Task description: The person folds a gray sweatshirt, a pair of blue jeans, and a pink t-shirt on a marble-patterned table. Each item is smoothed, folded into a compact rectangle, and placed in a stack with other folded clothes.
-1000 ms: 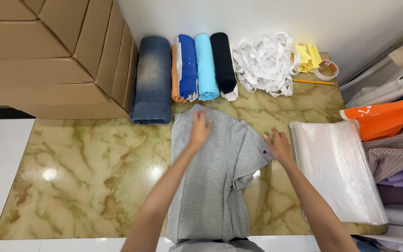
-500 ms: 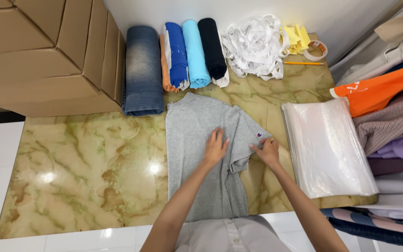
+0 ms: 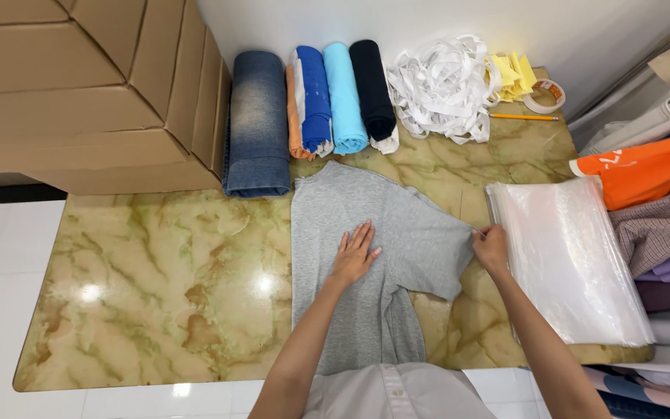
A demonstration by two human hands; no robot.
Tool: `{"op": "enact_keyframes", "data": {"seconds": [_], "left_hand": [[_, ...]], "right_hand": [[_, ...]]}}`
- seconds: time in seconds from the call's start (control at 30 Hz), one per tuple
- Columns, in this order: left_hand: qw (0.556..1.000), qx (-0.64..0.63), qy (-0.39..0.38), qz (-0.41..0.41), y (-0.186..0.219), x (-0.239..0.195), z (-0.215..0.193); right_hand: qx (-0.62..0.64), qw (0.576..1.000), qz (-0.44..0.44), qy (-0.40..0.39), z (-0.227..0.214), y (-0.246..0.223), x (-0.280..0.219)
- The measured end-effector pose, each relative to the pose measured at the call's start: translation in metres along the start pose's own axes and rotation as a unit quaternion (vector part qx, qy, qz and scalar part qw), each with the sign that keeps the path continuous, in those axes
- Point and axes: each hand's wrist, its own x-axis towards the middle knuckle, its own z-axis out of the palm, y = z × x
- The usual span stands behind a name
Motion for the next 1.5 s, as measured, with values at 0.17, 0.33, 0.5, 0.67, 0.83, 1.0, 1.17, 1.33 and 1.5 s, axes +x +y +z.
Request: {"op": "enact_keyframes", "data": {"seconds": [0.17,0.33,0.5,0.67,0.83,1.0,1.17,1.33,1.5], "left_hand": [[1.000,0.002,-0.011,-0.002,0.001,0.000,-0.001],[1.000,0.001,-0.014,0.000,-0.001,0.000,-0.002],[0.946,-0.282,0.138,-0.078,-0.006,0.005,-0.012],[0.832,-0.472,0.224,-0.190,-0.053,0.021,0.005],[0.705,-0.629,0.118,-0.307,-0.051,-0.022,-0.040],[0.810,-0.488,0.120,-0.301,-0.061,-0.025,-0.027],[0.883,-0.341,0.140,-0.291,-0.077,0.002,0.000],[0.883,-0.299,0.198,-0.303,-0.072,-0.004,-0.050],[0.749,-0.495,0.328,-0.294,-0.131,0.028,-0.081]], "right_hand": [[-0.015,0.995,0.067,-0.072,-0.001,-0.007,0.001],[0.018,0.988,0.092,-0.126,0.004,0.010,0.013],[0.099,0.978,0.093,-0.159,-0.015,-0.073,-0.015],[0.200,0.930,0.048,-0.306,-0.022,-0.217,-0.056],[0.318,0.836,0.030,-0.445,0.010,-0.255,-0.072],[0.159,0.926,-0.022,-0.342,0.068,-0.161,-0.047],[0.171,0.910,-0.079,-0.370,0.063,-0.141,-0.074],[0.212,0.927,-0.059,-0.302,0.055,-0.128,-0.032],[0.324,0.898,0.116,-0.273,0.065,-0.124,0.028]]}}
